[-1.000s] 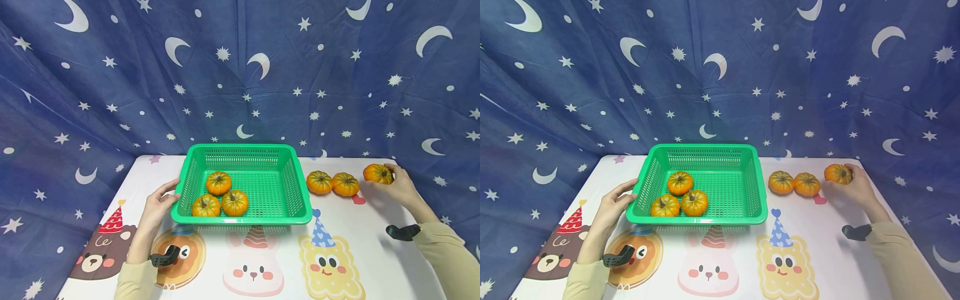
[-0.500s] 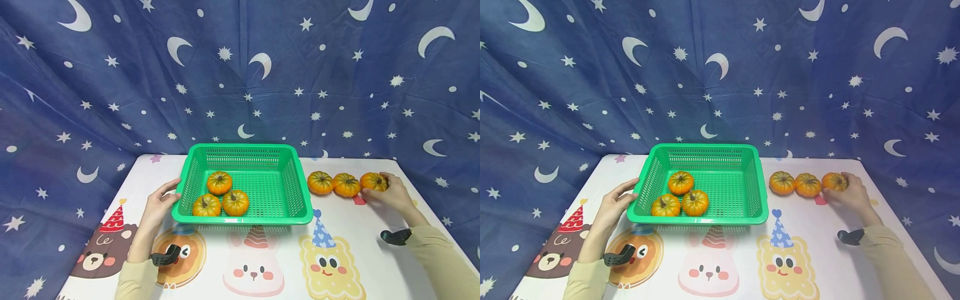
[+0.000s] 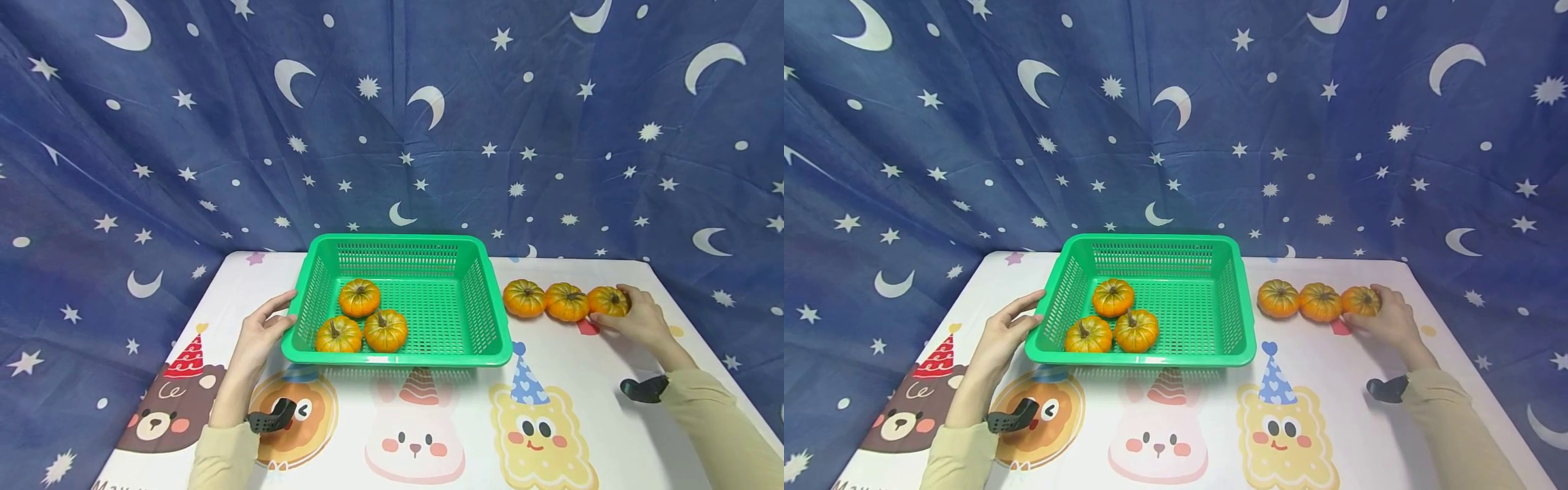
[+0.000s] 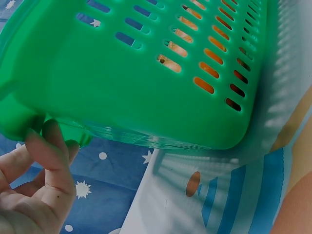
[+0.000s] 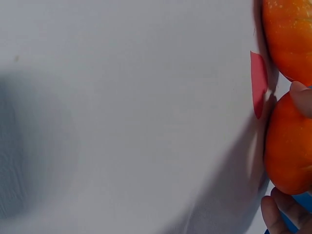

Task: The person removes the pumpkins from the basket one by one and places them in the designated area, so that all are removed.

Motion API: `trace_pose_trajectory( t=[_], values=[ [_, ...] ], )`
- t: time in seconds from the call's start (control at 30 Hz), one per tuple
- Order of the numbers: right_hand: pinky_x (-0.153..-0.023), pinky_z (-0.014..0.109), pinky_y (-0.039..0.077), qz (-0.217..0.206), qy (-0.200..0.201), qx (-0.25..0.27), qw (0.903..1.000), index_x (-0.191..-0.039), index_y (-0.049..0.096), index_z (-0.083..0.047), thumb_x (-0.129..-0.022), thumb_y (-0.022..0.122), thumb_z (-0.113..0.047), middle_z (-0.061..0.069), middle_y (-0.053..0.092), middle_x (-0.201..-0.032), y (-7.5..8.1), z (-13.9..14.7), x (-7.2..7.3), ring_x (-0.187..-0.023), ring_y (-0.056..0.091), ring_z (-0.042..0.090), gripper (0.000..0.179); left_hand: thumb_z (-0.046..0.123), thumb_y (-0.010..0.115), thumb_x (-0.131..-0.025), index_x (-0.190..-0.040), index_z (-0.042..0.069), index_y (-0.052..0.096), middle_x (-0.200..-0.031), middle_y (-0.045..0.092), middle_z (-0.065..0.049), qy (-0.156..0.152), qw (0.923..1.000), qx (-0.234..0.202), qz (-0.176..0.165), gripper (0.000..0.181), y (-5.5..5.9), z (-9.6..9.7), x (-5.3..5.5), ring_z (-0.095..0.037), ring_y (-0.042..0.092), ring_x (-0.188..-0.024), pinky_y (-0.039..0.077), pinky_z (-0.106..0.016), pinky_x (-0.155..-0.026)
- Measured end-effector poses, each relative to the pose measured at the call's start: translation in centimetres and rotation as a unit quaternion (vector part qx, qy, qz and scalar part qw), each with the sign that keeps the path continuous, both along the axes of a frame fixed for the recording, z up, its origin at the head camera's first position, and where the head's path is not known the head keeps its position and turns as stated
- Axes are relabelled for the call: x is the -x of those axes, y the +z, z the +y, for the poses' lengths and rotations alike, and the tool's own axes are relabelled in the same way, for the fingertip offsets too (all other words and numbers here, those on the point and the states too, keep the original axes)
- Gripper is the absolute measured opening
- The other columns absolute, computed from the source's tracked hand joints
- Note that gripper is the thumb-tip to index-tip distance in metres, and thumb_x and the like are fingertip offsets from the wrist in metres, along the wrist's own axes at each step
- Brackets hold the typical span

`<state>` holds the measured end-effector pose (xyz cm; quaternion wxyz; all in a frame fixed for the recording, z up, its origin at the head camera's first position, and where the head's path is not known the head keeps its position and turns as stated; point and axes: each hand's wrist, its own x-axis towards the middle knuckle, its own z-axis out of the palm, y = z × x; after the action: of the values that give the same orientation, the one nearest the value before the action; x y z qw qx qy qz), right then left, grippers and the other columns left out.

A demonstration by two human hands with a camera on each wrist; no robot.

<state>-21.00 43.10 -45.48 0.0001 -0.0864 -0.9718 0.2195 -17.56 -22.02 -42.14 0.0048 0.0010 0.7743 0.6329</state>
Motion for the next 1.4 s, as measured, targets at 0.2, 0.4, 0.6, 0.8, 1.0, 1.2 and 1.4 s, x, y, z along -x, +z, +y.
trace_pose_trajectory(
  t=[0.2,0.4,0.6,0.8,1.0,1.2,1.4],
  values=[
    [-0.092,0.073,0.03,0.002,0.006,-0.006,1.0,-0.144,0.021,0.012,-0.081,0.072,-0.045,0.044,0.028,-0.132,0.4,-0.1,-0.3,-0.113,0.03,0.06,0.099,0.01,0.056,-0.095,-0.141,0.006,0.047,-0.118,0.053,0.001,-0.001,1.0,-0.002,0.001,0.048,0.2,0.1,-0.1,0.002,0.063,-0.084,0.051,-0.016,-0.076],
    [-0.093,0.074,0.029,-0.008,0.009,0.014,0.9998,-0.147,0.015,0.01,-0.081,0.073,-0.043,0.045,0.024,-0.135,0.3,0.2,-0.5,-0.116,0.028,0.06,0.103,0.009,0.057,-0.093,-0.14,0.004,0.048,-0.113,0.055,0.005,-0.001,0.9999,-0.009,0.01,0.047,0.1,0.1,-0.1,0.002,0.064,-0.081,0.051,-0.017,-0.074],
    [-0.091,0.074,0.03,0.015,0.025,0.023,0.9993,-0.148,0.016,0.008,-0.08,0.075,-0.039,0.044,0.026,-0.136,0.7,0.3,-1.1,-0.117,0.029,0.061,0.102,0.01,0.056,-0.095,-0.141,0.006,0.047,-0.115,0.054,0.007,-0.006,1.0,-0.001,0.006,0.048,0.0,0.1,0.0,0.003,0.063,-0.083,0.051,-0.017,-0.075],
    [-0.086,0.068,0.036,0.063,0.057,0.041,0.9955,-0.144,0.022,0.012,-0.081,0.073,-0.022,0.043,0.031,-0.134,1.8,0.2,-1.6,-0.11,0.038,0.058,0.088,0.01,0.056,-0.095,-0.141,0.005,0.047,-0.115,0.053,0.007,-0.007,0.9999,-0.003,0.006,0.047,0.0,0.0,-0.1,0.003,0.063,-0.084,0.051,-0.016,-0.075],
    [-0.088,0.071,0.033,0.077,0.076,0.03,0.9937,-0.145,0.022,0.011,-0.086,0.069,-0.025,0.043,0.031,-0.134,3.2,-0.2,-1.5,-0.112,0.036,0.059,0.084,0.011,0.056,-0.095,-0.141,0.005,0.047,-0.115,0.054,0.01,-0.009,0.9999,-0.011,0.009,0.047,0.1,0.0,-0.2,0.002,0.063,-0.082,0.052,-0.017,-0.073],
    [-0.088,0.071,0.033,0.093,0.095,0.023,0.9909,-0.147,0.024,0.007,-0.09,0.065,-0.026,0.04,0.033,-0.136,5.0,-1.7,-1.2,-0.116,0.033,0.056,0.078,0.011,0.056,-0.096,-0.141,0.005,0.046,-0.116,0.054,0.01,-0.01,0.9998,-0.011,0.009,0.047,0.0,0.0,-0.1,0.002,0.063,-0.081,0.051,-0.017,-0.072],
    [-0.09,0.07,0.033,0.105,0.109,0.024,0.9881,-0.146,0.031,0.003,-0.091,0.064,-0.025,0.035,0.036,-0.137,7.1,-4.0,-0.7,-0.119,0.032,0.052,0.07,0.01,0.056,-0.095,-0.141,0.005,0.046,-0.117,0.052,0.007,-0.011,0.9997,-0.017,0.011,0.047,0.1,0.0,-0.1,0.002,0.062,-0.079,0.05,-0.017,-0.072]
  ],
)
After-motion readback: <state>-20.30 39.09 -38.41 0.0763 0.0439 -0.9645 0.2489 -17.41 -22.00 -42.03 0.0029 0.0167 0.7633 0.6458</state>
